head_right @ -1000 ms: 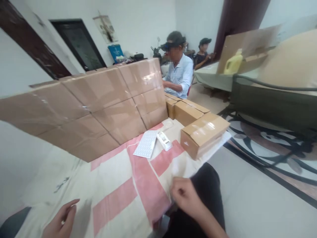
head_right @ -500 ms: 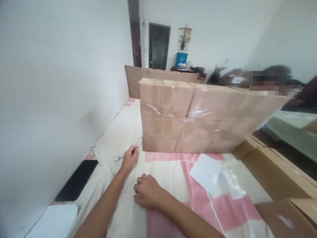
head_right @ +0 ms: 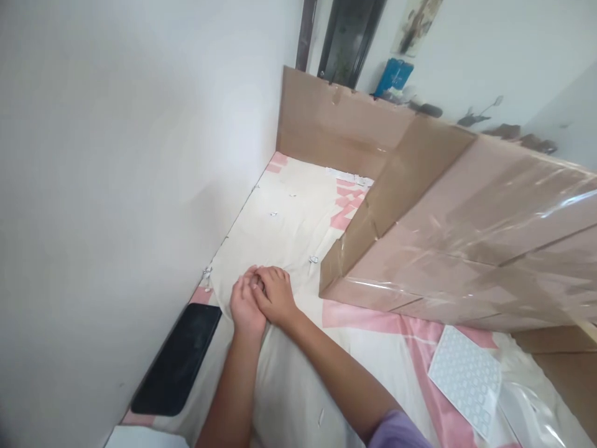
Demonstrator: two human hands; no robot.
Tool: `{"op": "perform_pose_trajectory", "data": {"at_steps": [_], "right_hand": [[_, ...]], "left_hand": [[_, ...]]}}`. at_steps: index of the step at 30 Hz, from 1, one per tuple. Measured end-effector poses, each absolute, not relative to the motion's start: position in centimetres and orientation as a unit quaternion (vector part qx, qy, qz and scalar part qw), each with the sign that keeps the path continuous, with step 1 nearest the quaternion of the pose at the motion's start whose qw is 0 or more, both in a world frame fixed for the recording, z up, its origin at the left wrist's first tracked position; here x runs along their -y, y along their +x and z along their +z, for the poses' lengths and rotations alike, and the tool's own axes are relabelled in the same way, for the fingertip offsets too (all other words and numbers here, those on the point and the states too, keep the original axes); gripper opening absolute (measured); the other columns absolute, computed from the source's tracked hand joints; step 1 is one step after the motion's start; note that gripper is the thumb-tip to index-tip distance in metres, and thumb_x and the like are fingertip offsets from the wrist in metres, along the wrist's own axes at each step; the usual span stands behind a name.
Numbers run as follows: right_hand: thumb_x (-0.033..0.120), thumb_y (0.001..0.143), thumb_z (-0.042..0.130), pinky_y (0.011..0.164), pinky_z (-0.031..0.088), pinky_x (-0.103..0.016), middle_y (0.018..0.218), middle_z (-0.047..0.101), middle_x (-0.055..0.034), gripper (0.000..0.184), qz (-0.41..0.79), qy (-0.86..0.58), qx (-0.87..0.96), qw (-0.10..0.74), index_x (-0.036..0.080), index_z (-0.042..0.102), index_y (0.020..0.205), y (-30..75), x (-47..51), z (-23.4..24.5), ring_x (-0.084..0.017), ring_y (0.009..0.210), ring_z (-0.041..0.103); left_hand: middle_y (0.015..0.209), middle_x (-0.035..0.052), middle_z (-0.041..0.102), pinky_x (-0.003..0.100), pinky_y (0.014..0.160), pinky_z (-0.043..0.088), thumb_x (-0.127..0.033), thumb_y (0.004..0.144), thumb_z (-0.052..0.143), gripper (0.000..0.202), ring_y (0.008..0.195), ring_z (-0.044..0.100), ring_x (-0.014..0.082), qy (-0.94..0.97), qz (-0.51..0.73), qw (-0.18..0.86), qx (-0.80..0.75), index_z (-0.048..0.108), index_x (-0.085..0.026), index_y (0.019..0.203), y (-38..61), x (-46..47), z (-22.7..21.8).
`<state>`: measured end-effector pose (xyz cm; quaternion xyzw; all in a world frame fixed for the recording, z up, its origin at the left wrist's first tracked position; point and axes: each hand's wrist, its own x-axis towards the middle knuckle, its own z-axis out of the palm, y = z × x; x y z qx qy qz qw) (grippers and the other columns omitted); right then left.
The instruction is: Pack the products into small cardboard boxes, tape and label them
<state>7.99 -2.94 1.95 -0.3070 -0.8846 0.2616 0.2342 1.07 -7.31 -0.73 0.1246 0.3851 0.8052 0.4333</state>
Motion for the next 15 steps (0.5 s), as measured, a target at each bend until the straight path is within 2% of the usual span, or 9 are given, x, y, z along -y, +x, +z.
{"op": "perform_pose_trajectory", "data": {"at_steps": [3,5,9,12,15], "right_hand": [[0.024,0.094,0.054,0.103,0.03,-0.043,0.115,0.068,-0.0049,0.024,0.27,-0.342,0.867,0.241,0.024,0.062,0.116,6.4,3.3,1.9,-0.024,0.116,0.053],[0.022,0.091,0.055,0.102,0.029,-0.043,0.107,0.069,-0.003,0.02,0.285,-0.361,0.848,0.265,0.025,0.065,0.109,6.1,3.5,1.8,-0.023,0.11,0.055],[0.023,0.09,0.055,0.094,0.039,-0.04,0.088,0.066,-0.0018,0.014,0.347,-0.337,0.813,0.323,0.023,0.067,0.098,6.1,3.5,1.5,-0.019,0.086,0.06],[0.023,0.088,0.057,0.083,0.047,-0.037,0.088,0.067,-0.0028,0.011,0.393,-0.302,0.796,0.348,0.024,0.066,0.094,6.0,3.3,1.4,-0.018,0.081,0.062],[0.021,0.084,0.059,0.081,0.052,-0.036,0.087,0.069,-0.0031,0.007,0.421,-0.25,0.79,0.37,0.025,0.064,0.087,6.2,3.3,1.2,-0.019,0.085,0.065]], "left_hand": [[0.123,0.0118,0.067,0.041,0.101,0.051,-0.064,0.092,0.042,0.056,0.116,0.066,0.0253,0.045,0.815,0.465,-0.343,0.061,-0.022,0.124,0.0,7.9,-0.7],[0.121,0.0104,0.068,0.042,0.102,0.051,-0.061,0.092,0.046,0.051,0.116,0.066,0.0245,0.006,0.818,0.474,-0.326,0.061,-0.023,0.123,0.1,8.0,-0.5],[0.115,0.0093,0.07,0.04,0.099,0.054,-0.057,0.094,0.044,0.046,0.11,0.068,0.0235,0.004,0.821,0.442,-0.362,0.064,-0.023,0.117,0.9,8.1,-0.4],[0.12,0.0084,0.071,0.045,0.1,0.056,-0.059,0.097,0.034,0.053,0.114,0.069,0.0273,0.047,0.798,0.43,-0.42,0.062,-0.029,0.131,1.4,9.6,-1.5],[0.132,0.0053,0.069,0.052,0.099,0.059,-0.061,0.098,0.024,0.062,0.123,0.066,0.0317,0.086,0.735,0.403,-0.538,0.051,-0.038,0.149,2.4,12.3,-4.1]]}}
